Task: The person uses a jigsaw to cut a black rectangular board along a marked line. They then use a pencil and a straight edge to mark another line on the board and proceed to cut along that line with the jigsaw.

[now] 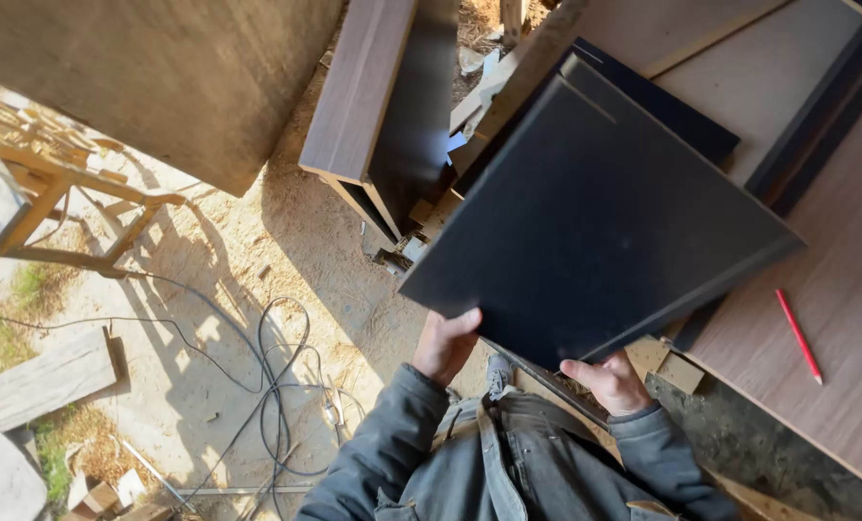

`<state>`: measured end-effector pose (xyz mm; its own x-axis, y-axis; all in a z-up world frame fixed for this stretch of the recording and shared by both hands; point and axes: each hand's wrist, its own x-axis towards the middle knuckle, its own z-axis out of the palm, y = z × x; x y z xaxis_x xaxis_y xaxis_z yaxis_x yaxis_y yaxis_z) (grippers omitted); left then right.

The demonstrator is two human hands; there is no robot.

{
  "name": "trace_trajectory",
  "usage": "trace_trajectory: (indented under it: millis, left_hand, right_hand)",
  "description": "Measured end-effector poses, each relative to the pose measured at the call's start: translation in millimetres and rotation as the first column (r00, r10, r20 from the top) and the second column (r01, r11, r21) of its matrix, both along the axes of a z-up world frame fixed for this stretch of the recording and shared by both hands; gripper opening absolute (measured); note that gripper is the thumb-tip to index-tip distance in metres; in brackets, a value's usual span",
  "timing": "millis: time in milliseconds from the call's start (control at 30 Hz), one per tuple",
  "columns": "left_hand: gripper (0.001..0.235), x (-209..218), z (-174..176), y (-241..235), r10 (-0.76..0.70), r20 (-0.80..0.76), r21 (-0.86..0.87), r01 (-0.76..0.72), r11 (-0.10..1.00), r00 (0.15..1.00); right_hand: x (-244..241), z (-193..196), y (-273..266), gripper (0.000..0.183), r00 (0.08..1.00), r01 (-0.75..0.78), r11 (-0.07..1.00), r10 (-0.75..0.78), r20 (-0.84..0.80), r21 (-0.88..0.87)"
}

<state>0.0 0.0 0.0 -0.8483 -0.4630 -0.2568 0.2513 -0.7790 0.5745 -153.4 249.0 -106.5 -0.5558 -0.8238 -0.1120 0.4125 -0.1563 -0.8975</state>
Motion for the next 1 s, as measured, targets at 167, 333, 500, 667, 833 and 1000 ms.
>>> trace_trajectory:
  millis: [167, 333, 500, 667, 833, 1000]
  left_hand:
    - [0.063, 55, -14, 3, 0.02, -0.088, -0.068, -0.026, 0.997, 0.996]
    - [0.057, 112, -30, 0, 0.392, -0.153, 0.133, -0.375, 0.918, 0.907]
    - [0.038, 198, -32, -32, 0.562, -0.001, 0.123, -0.558, 0.821, 0.827]
    - [0.031, 304, -98, -47, 0.447, 0.406, -0.507, -0.21, 0.836, 0.797]
    - [0.046, 376, -9, -80, 0.635, 0.381, -0.642, -0.302, 0.705, 0.672]
    - [0.044, 467, -20, -107, 0.776, 0.107, -0.511, -0.635, 0.579, 0.622]
  right_hand:
    - [-32, -13, 24, 0.065, 0.942, 0.156, 0.96, -0.074, 0.326, -0.232]
    - [-100, -18, 2, 0.079, 0.903, -0.218, 0.944, 0.292, 0.314, -0.25]
    - [-17, 96, -119, 0.065, 0.917, -0.351, 0.926, 0.37, 0.149, -0.141]
    - [80, 105, -204, 0.073, 0.895, -0.441, 0.895, 0.444, 0.046, -0.058]
    - [145, 72, -258, 0.085, 0.865, -0.489, 0.86, 0.499, -0.042, 0.15]
    - [200, 69, -321, 0.048, 0.367, -0.512, 0.581, 0.814, -0.451, 0.633]
